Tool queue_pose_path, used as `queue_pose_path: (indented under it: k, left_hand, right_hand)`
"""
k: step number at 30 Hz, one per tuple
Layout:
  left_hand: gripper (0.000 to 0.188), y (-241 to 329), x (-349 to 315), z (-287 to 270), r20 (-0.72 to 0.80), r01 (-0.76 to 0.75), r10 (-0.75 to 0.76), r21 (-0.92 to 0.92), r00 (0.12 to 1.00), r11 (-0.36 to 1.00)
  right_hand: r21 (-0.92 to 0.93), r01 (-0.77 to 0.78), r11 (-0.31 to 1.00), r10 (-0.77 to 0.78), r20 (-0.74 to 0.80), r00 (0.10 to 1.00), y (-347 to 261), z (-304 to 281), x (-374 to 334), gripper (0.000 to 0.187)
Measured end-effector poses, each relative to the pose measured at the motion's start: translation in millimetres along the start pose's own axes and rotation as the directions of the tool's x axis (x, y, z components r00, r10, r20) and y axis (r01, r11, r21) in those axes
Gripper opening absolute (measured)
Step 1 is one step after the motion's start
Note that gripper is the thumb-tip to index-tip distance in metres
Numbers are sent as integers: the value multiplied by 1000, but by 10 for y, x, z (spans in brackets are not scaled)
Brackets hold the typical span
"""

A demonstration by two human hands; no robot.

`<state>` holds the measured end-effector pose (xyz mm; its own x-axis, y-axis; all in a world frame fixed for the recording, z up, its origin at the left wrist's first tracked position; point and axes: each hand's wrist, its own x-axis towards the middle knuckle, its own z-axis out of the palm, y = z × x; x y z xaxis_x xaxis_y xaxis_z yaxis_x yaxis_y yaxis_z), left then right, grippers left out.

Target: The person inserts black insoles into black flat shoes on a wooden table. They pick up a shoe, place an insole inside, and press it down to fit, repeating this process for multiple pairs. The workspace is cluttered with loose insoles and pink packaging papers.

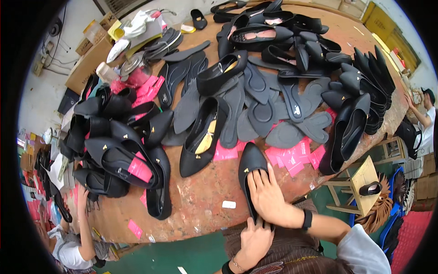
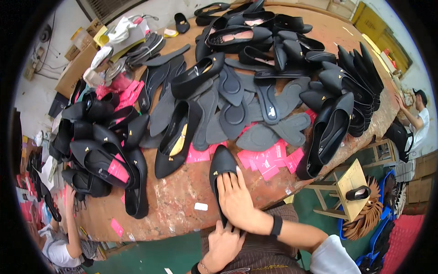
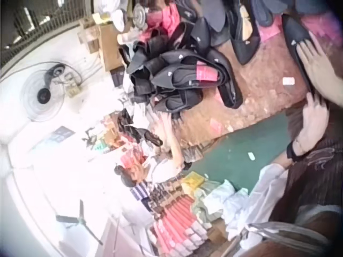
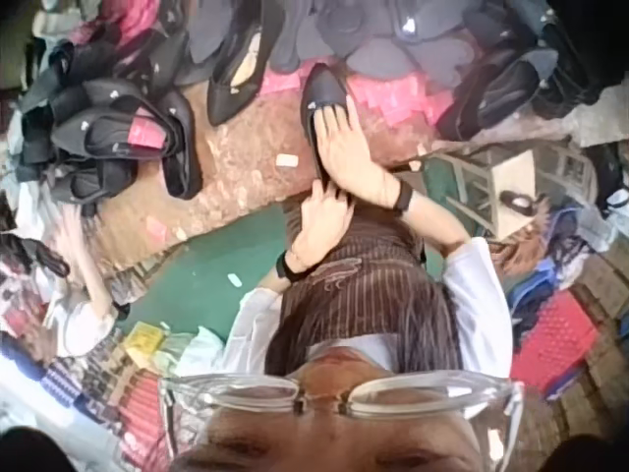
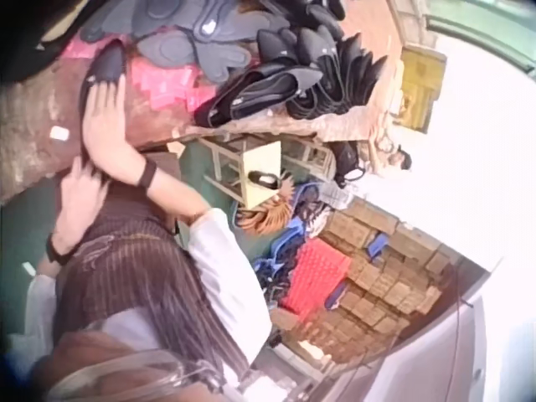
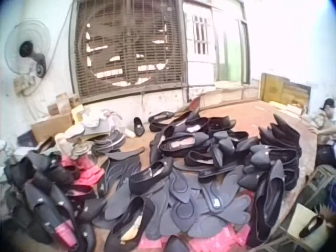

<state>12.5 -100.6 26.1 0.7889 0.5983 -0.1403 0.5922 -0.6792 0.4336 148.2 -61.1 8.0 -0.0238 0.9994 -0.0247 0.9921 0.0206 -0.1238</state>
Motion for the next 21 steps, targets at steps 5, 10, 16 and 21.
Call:
queue_pose_path:
  k: [5,10,16,21]
  left_hand:
    - [45,63,22,-88,64,21,-26,87,998,996]
    - [32,63,-108,30,-75,48,-49,-24,996,999]
    - [42,-827,-801,-1413,300,445,-382,-809,874,384]
    - [45,-1814,-1333,-2924,-640,473,-380,-30,667,881]
  right_hand:
    - [42,5,999,-25,493,870,49,-209,450,40]
    - [44,136,990,-141,141,980,101,-46,189,35]
    - [766,-25,643,142,-87,986,1250,-1087,540,21]
    - [469,-511,720,607,-71,791,2509,-669,985,34]
